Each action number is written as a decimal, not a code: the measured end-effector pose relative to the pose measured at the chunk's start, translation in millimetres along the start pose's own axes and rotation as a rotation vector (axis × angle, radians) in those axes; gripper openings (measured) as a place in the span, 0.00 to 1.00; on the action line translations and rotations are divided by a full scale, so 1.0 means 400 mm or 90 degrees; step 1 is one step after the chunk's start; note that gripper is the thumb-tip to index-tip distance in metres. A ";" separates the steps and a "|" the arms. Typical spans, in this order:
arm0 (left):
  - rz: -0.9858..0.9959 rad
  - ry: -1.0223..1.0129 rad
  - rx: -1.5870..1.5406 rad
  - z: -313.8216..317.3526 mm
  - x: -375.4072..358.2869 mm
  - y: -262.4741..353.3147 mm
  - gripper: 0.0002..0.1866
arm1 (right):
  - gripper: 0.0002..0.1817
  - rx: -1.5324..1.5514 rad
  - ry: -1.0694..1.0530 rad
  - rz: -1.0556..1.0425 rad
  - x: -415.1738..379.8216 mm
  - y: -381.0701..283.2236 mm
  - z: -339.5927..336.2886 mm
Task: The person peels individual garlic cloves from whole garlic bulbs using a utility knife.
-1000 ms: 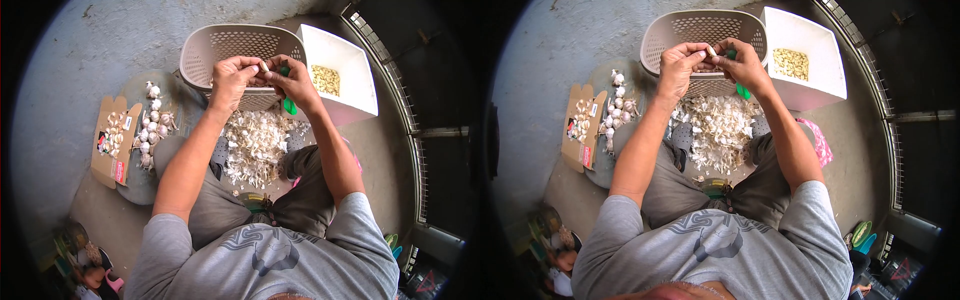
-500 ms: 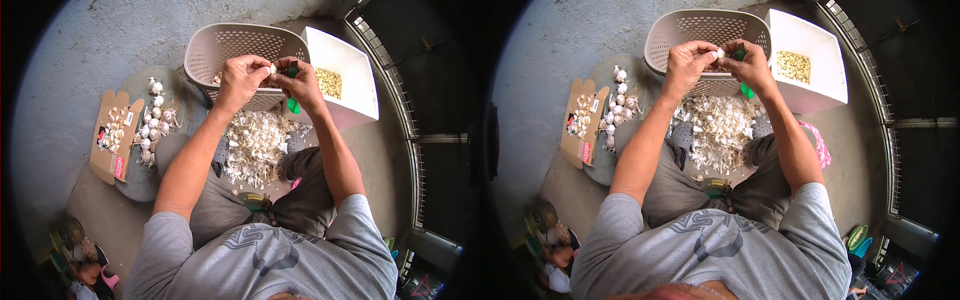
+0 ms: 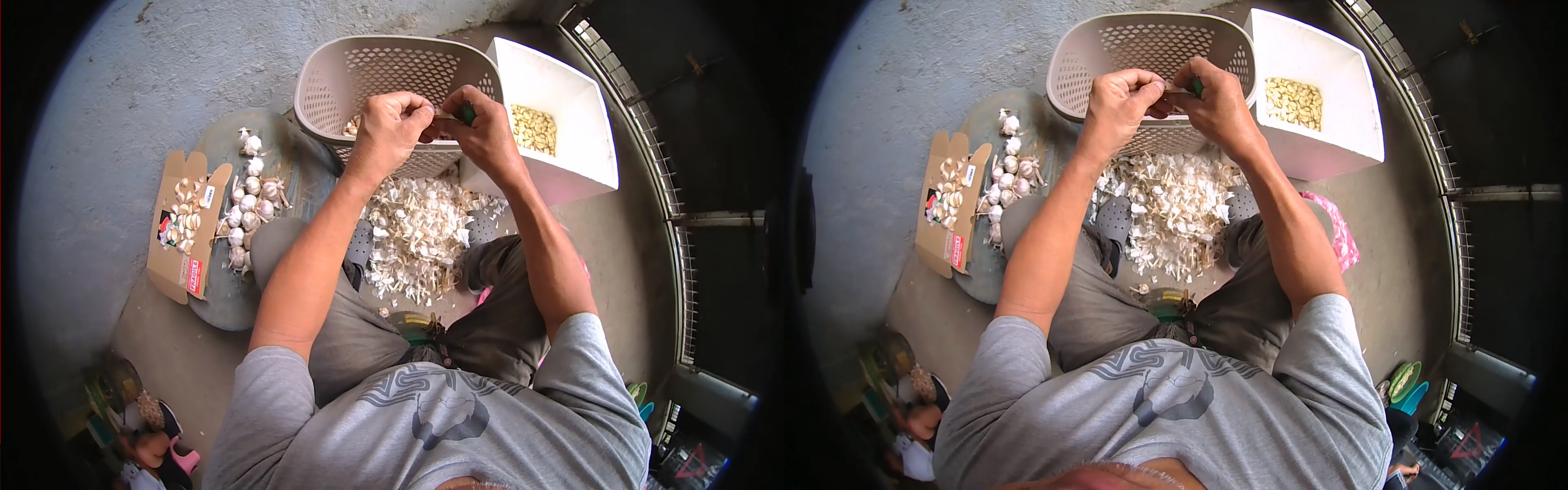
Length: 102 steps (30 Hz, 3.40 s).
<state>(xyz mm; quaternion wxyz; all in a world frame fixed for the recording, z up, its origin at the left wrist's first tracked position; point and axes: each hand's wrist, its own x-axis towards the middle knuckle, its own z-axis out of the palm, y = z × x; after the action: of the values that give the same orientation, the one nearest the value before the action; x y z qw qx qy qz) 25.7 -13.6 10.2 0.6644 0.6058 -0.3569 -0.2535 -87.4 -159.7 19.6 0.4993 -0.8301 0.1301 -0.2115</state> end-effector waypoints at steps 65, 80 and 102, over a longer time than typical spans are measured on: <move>0.137 0.035 0.307 0.012 -0.013 0.013 0.09 | 0.10 0.343 -0.045 0.095 0.015 0.019 -0.023; 0.278 -0.009 0.382 0.005 -0.016 0.011 0.05 | 0.08 0.430 -0.036 0.188 0.020 0.031 -0.020; 0.203 0.052 0.296 0.015 -0.022 0.025 0.07 | 0.05 0.739 -0.132 0.282 0.017 0.066 -0.014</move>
<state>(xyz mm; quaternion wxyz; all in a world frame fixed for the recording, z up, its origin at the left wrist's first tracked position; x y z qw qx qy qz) 14.6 -9.0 18.7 0.5528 0.6879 -0.4693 -0.0327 -84.4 -179.2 -0.2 0.9106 -0.3933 0.1134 -0.0575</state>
